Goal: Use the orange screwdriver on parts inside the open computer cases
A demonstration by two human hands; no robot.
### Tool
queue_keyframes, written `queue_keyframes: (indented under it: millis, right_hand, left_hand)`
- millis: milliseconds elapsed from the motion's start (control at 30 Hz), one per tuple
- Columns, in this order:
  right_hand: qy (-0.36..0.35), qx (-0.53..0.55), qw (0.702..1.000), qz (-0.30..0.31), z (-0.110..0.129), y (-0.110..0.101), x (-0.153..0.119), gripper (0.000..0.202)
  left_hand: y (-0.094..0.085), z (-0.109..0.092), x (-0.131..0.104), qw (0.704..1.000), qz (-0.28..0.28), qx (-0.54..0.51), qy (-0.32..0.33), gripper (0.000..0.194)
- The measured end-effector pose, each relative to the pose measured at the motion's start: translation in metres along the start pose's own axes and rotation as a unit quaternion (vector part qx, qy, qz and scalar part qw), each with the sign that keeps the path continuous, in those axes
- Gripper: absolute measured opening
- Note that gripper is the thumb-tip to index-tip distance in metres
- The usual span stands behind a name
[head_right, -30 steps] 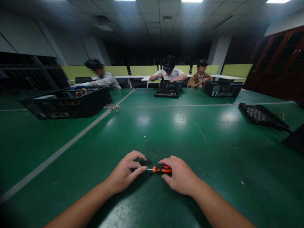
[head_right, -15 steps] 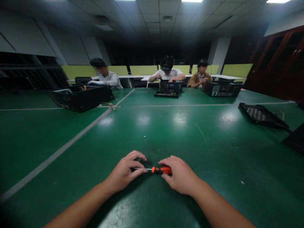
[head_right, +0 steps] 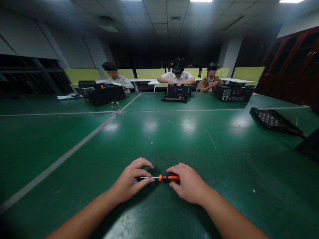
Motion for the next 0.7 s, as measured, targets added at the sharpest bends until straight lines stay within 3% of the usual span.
queue_keyframes:
  millis: [133, 300, 433, 600, 700]
  right_hand:
    - [-0.001, 0.003, 1.0, -0.002, 0.0, 0.0, 0.0, 0.041]
    - [-0.001, -0.002, 1.0, 0.001, 0.001, -0.002, 0.0, 0.04]
    - [-0.006, 0.0, 1.0, 0.0, 0.004, -0.002, -0.001, 0.039]
    - [-0.015, -0.002, 1.0, -0.003, 0.005, -0.001, 0.0, 0.038]
    - [-0.03, -0.006, 0.999, 0.013, 0.009, 0.001, 0.003, 0.026]
  left_hand:
    - [0.001, -0.001, 0.0, 1.0, 0.009, -0.003, 0.003, 0.032]
    - [0.0, -0.002, -0.001, 1.0, -0.008, -0.009, 0.015, 0.008]
    - [-0.003, -0.002, -0.002, 1.0, -0.021, -0.001, 0.014, 0.009]
    - [-0.004, -0.006, 0.0, 0.999, -0.037, 0.029, 0.025, 0.036]
    - [-0.011, -0.012, -0.002, 0.996, -0.05, 0.033, 0.061, 0.019]
Point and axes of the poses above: each hand's wrist, its own x-axis towards the middle knuckle, its own y-axis out of the palm, z = x × y, the point moved 6 cm from there along x, towards the middle knuckle, and after that the axes turned 13 degrees about x, right-handed, at the moved point
